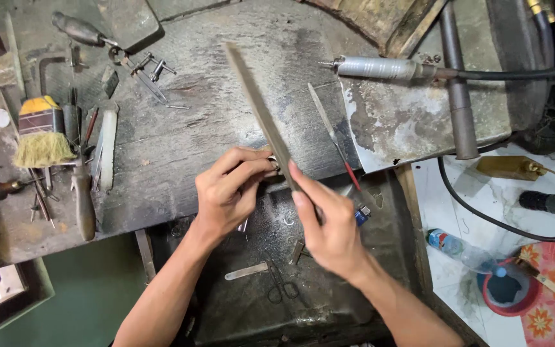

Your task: Filing the outer surface of a metal ring at a jeweler's workbench to smooth it.

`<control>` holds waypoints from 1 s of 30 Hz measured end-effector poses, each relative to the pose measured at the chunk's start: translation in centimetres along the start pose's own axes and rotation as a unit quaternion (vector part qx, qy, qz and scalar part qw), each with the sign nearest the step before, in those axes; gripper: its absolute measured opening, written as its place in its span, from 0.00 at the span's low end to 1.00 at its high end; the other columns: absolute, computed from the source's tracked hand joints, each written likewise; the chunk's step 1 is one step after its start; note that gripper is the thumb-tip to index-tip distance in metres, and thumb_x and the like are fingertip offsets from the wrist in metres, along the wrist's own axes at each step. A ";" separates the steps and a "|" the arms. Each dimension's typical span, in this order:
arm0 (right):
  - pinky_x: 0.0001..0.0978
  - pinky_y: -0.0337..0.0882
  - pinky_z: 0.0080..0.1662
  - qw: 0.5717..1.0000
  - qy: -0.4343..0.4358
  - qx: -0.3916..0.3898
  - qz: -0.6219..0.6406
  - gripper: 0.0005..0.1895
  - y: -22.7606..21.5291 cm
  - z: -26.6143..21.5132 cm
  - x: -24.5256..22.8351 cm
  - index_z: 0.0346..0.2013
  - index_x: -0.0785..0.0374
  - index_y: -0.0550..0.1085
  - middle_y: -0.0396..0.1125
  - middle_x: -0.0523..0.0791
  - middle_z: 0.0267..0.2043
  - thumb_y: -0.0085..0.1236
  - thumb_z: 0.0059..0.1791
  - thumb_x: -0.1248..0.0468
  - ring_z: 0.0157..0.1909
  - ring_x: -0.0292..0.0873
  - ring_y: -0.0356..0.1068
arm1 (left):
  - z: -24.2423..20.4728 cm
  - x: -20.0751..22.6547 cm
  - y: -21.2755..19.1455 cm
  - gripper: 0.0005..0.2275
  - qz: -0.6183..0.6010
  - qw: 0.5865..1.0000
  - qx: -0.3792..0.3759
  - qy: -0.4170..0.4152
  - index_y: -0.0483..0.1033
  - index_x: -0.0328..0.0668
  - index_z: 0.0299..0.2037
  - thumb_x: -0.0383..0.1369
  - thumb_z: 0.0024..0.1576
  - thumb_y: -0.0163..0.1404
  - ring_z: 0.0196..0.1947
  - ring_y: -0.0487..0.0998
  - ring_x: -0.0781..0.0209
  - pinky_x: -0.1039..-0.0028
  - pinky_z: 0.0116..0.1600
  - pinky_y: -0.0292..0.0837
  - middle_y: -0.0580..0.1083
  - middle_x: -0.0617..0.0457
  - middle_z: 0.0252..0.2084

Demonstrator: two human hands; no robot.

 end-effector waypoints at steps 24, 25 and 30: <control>0.26 0.77 0.44 0.993 0.061 -0.076 -0.066 0.21 -1.5 1.4 -1.1 0.57 0.75 0.69 0.70 0.56 0.58 0.50 0.49 0.73 0.46 0.44 0.78 | -0.1 -0.1 0.4 0.11 -0.033 0.995 -0.069 -0.064 0.79 0.28 0.40 0.12 0.49 0.54 0.42 0.81 0.54 0.71 0.50 0.77 0.78 0.43 0.45; 0.26 0.77 0.44 0.993 0.058 -0.072 -0.067 0.21 -1.2 -0.1 0.1 0.57 0.75 0.69 0.70 0.56 0.58 0.50 0.49 0.73 0.46 0.44 0.78 | 0.1 -0.1 0.6 0.11 -0.033 0.995 -0.070 -0.059 0.79 0.28 0.40 0.12 0.49 0.54 0.42 0.81 0.54 0.71 0.50 0.77 0.78 0.43 0.45; 0.21 0.51 0.22 0.991 0.101 0.048 -0.078 0.25 -2.1 -9.2 0.9 0.61 0.71 0.67 0.65 0.38 0.21 0.49 0.48 0.73 0.19 0.30 0.51 | -0.2 -0.3 0.4 0.12 -0.017 0.996 -0.061 -0.069 0.80 0.29 0.38 0.10 0.47 0.55 0.41 0.82 0.56 0.74 0.42 0.75 0.78 0.45 0.43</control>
Point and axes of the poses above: each hand's wrist, its own z-axis towards the middle knuckle, its own y-axis out of the palm, x = y × z, the point moved 9 cm from there along z, towards the middle knuckle
